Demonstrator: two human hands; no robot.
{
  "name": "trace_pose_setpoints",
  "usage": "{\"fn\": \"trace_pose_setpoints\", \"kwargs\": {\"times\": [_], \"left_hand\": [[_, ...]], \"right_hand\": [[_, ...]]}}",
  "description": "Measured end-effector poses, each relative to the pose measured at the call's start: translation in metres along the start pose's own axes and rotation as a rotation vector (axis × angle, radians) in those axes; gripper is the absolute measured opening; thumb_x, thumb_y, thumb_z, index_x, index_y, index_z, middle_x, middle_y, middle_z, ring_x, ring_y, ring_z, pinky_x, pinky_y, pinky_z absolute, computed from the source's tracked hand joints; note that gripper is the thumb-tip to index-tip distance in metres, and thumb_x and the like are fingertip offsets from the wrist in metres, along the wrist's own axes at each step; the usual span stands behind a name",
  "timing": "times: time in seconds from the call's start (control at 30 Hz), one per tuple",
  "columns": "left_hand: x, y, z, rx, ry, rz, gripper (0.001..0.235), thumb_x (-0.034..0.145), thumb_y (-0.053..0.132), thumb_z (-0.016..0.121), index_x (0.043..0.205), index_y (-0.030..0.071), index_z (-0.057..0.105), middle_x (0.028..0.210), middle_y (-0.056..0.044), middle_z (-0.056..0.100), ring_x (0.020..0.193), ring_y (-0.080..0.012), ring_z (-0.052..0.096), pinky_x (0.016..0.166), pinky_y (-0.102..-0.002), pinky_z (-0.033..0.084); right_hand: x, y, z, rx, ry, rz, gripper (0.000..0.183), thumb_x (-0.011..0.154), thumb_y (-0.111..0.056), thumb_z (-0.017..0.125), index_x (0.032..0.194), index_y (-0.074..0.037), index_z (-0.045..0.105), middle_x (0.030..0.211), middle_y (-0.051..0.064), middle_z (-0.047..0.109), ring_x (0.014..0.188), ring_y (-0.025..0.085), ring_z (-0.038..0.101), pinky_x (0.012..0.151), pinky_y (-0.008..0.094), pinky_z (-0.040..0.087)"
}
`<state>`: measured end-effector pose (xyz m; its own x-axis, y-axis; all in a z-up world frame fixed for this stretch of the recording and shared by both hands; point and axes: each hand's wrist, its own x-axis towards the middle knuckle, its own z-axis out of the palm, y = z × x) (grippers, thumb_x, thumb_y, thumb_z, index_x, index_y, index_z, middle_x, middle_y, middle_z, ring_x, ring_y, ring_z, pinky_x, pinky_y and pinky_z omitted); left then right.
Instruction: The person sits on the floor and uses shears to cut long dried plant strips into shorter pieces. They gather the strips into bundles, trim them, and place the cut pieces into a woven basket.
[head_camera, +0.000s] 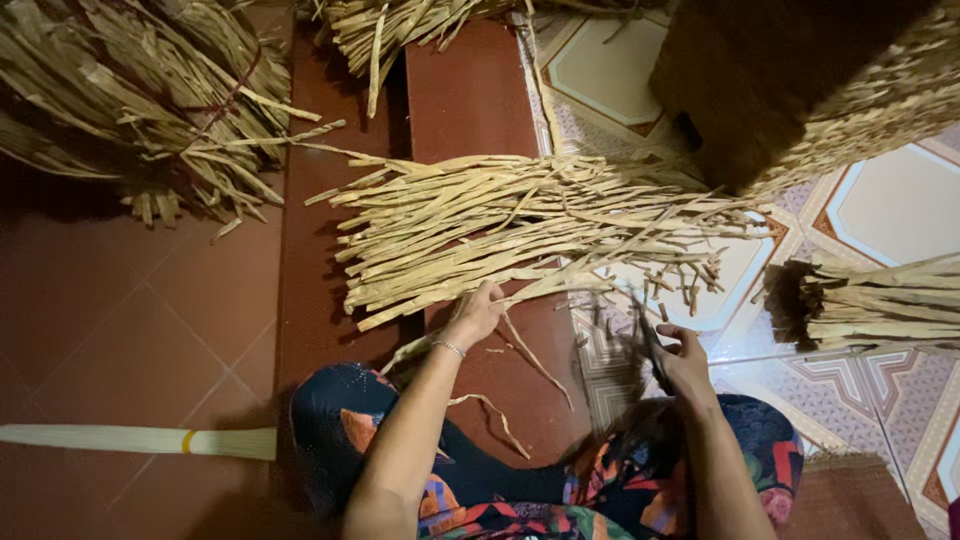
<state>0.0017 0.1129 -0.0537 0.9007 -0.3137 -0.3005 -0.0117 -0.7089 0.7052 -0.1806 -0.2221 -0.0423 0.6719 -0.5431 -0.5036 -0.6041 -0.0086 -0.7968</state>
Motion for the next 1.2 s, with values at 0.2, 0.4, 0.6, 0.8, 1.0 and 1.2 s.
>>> {"fn": "trace_pose_setpoints", "kwargs": {"times": [0.2, 0.4, 0.6, 0.8, 1.0, 1.2], "left_hand": [[0.004, 0.001, -0.012, -0.141, -0.058, 0.148, 0.022, 0.09, 0.023, 0.07, 0.1, 0.005, 0.076, 0.083, -0.008, 0.073, 0.075, -0.0215, 0.07, 0.068, -0.036, 0.056], [-0.017, 0.037, -0.053, -0.364, -0.252, 0.171, 0.018, 0.093, 0.016, 0.07, 0.1, 0.0, 0.067, 0.076, -0.002, 0.062, 0.063, -0.012, 0.064, 0.056, -0.031, 0.05], [-0.043, 0.066, -0.078, -0.178, -0.196, 0.231, 0.019, 0.097, 0.019, 0.069, 0.11, 0.005, 0.069, 0.087, -0.002, 0.069, 0.077, -0.012, 0.064, 0.07, -0.028, 0.054], [-0.053, 0.068, -0.063, -0.296, -0.082, 0.16, 0.025, 0.101, 0.015, 0.055, 0.122, 0.008, 0.067, 0.082, 0.001, 0.068, 0.067, -0.007, 0.06, 0.061, -0.024, 0.051], [-0.05, 0.063, -0.063, -0.497, -0.07, 0.219, 0.036, 0.099, 0.013, 0.062, 0.133, 0.005, 0.068, 0.076, 0.001, 0.064, 0.061, -0.0055, 0.05, 0.055, -0.022, 0.043], [-0.064, 0.073, -0.072, -0.626, -0.164, 0.205, 0.039, 0.098, 0.013, 0.062, 0.136, 0.003, 0.067, 0.076, 0.002, 0.063, 0.064, -0.0053, 0.05, 0.057, -0.02, 0.042]], "right_hand": [[-0.083, -0.014, 0.029, 0.665, -0.38, -0.034, 0.043, 0.096, -0.047, 0.061, 0.121, -0.012, 0.059, 0.069, -0.003, 0.05, 0.052, 0.009, 0.047, 0.05, 0.027, 0.047], [-0.092, -0.038, 0.032, 0.736, -0.348, -0.028, 0.044, 0.096, -0.042, 0.058, 0.129, -0.014, 0.059, 0.081, 0.0, 0.056, 0.06, 0.009, 0.051, 0.049, 0.022, 0.04], [-0.093, -0.025, 0.034, 0.664, -0.228, -0.078, 0.052, 0.103, -0.044, 0.054, 0.137, -0.004, 0.054, 0.086, 0.001, 0.053, 0.068, 0.01, 0.053, 0.054, 0.023, 0.042], [-0.097, -0.028, 0.027, 0.704, -0.31, -0.196, 0.076, 0.099, -0.062, 0.036, 0.147, -0.005, 0.047, 0.084, 0.004, 0.06, 0.071, 0.014, 0.055, 0.065, 0.027, 0.047], [-0.098, -0.037, 0.014, 0.758, -0.36, -0.391, 0.08, 0.101, -0.064, 0.036, 0.149, -0.002, 0.046, 0.086, 0.005, 0.061, 0.071, 0.015, 0.052, 0.067, 0.029, 0.043], [-0.093, -0.064, 0.007, 0.827, -0.535, -0.453, 0.09, 0.098, -0.072, 0.031, 0.152, -0.002, 0.044, 0.089, 0.008, 0.062, 0.074, 0.018, 0.056, 0.07, 0.031, 0.046]]}}
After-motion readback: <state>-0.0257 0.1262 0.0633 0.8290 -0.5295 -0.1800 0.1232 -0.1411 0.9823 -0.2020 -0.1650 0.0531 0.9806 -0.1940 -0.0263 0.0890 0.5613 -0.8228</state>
